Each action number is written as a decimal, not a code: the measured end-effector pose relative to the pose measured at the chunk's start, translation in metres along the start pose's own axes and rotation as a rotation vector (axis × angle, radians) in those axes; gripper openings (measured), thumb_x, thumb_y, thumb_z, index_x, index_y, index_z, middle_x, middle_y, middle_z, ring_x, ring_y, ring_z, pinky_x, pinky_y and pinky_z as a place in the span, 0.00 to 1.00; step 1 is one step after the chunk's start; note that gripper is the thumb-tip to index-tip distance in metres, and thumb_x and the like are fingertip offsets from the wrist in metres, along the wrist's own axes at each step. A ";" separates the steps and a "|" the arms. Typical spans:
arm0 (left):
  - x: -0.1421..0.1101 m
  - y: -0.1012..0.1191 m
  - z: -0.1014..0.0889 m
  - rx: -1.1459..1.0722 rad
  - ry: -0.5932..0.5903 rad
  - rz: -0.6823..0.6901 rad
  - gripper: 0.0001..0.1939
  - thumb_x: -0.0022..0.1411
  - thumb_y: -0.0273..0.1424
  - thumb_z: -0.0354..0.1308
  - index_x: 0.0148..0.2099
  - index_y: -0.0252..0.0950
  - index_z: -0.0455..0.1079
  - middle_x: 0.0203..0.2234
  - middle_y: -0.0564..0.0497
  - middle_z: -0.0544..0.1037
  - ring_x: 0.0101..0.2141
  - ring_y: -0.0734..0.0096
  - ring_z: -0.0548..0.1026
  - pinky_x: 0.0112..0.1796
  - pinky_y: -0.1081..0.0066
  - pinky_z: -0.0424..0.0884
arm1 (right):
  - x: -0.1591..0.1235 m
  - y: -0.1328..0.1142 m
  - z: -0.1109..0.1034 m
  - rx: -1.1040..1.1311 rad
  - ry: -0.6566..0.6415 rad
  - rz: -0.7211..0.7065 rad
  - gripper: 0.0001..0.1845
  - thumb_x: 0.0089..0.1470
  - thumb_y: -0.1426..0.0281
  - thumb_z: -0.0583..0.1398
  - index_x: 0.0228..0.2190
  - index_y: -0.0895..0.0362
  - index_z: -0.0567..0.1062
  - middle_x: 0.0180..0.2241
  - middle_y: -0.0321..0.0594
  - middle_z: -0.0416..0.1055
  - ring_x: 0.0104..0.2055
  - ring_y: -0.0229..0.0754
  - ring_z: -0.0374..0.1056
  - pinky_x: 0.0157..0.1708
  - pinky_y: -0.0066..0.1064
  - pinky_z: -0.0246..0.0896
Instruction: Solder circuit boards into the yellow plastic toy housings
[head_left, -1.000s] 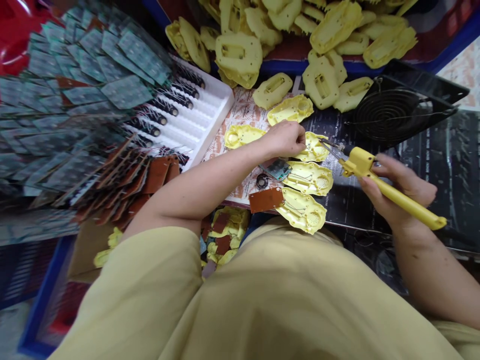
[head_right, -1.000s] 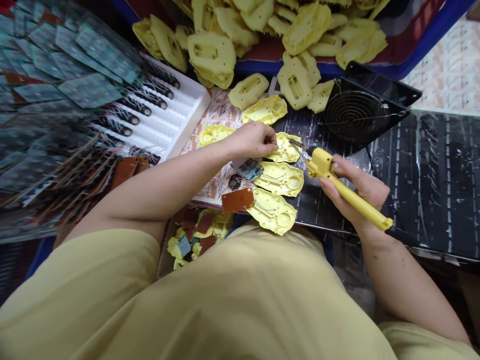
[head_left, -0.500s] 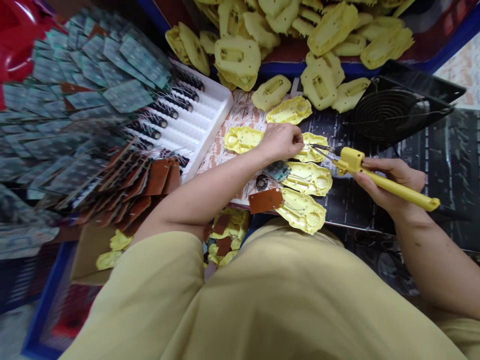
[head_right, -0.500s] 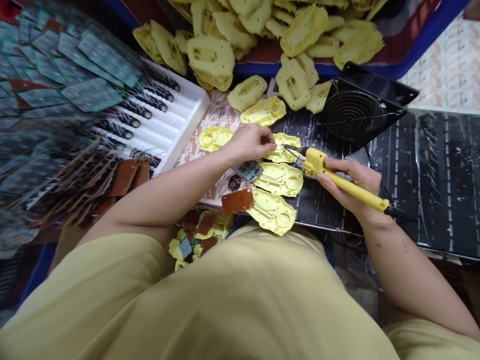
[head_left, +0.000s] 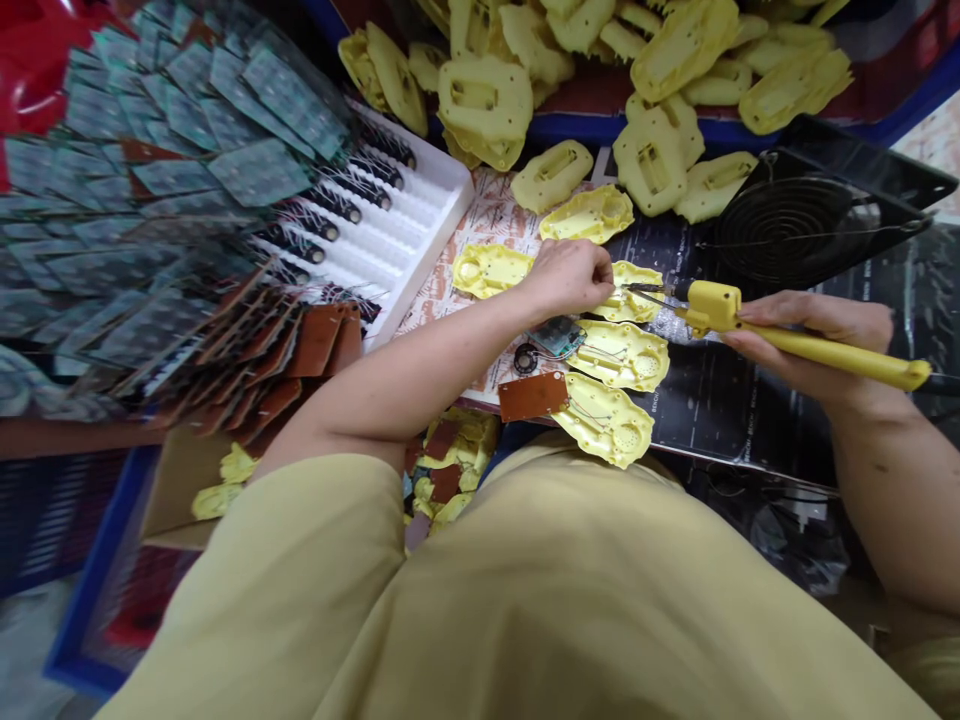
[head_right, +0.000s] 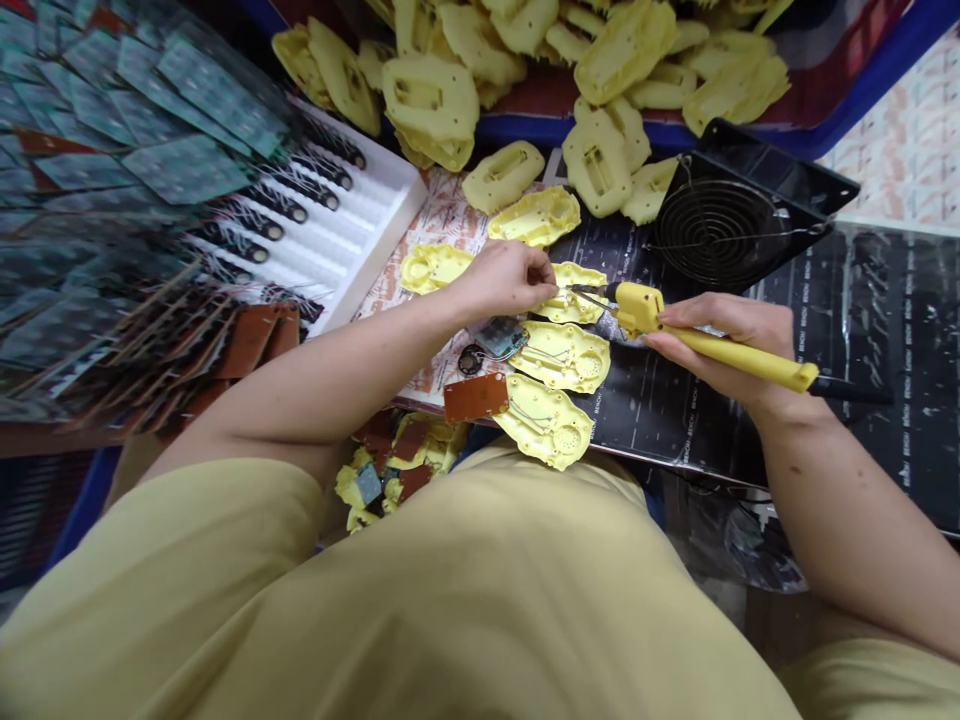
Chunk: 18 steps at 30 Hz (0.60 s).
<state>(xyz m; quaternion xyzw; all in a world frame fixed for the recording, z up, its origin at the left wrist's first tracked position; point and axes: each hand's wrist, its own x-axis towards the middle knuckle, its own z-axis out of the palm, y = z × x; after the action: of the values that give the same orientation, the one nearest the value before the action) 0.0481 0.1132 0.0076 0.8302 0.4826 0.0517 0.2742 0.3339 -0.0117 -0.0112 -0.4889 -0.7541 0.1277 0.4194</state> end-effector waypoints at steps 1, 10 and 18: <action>0.000 0.000 0.000 -0.004 0.002 -0.002 0.12 0.58 0.26 0.64 0.42 0.39 0.88 0.37 0.47 0.88 0.49 0.55 0.85 0.60 0.58 0.75 | 0.001 0.001 -0.001 -0.014 0.009 0.012 0.19 0.58 0.47 0.76 0.34 0.48 0.85 0.35 0.42 0.87 0.32 0.49 0.83 0.32 0.38 0.81; 0.001 -0.003 0.001 0.009 -0.003 0.024 0.13 0.59 0.27 0.64 0.43 0.38 0.88 0.37 0.48 0.88 0.48 0.58 0.84 0.60 0.59 0.76 | 0.004 0.007 0.002 0.057 -0.004 -0.136 0.09 0.60 0.60 0.77 0.39 0.48 0.86 0.38 0.38 0.87 0.34 0.46 0.85 0.33 0.33 0.83; 0.002 -0.003 0.002 0.014 -0.001 0.025 0.14 0.59 0.27 0.63 0.44 0.37 0.88 0.36 0.48 0.87 0.47 0.60 0.84 0.58 0.61 0.76 | 0.003 0.009 0.000 0.068 0.053 -0.152 0.09 0.59 0.63 0.78 0.38 0.48 0.86 0.38 0.36 0.87 0.35 0.44 0.85 0.33 0.31 0.82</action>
<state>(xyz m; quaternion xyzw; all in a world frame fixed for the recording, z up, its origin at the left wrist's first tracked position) 0.0471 0.1155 0.0043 0.8380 0.4724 0.0516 0.2680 0.3391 -0.0047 -0.0155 -0.4190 -0.7727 0.1082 0.4643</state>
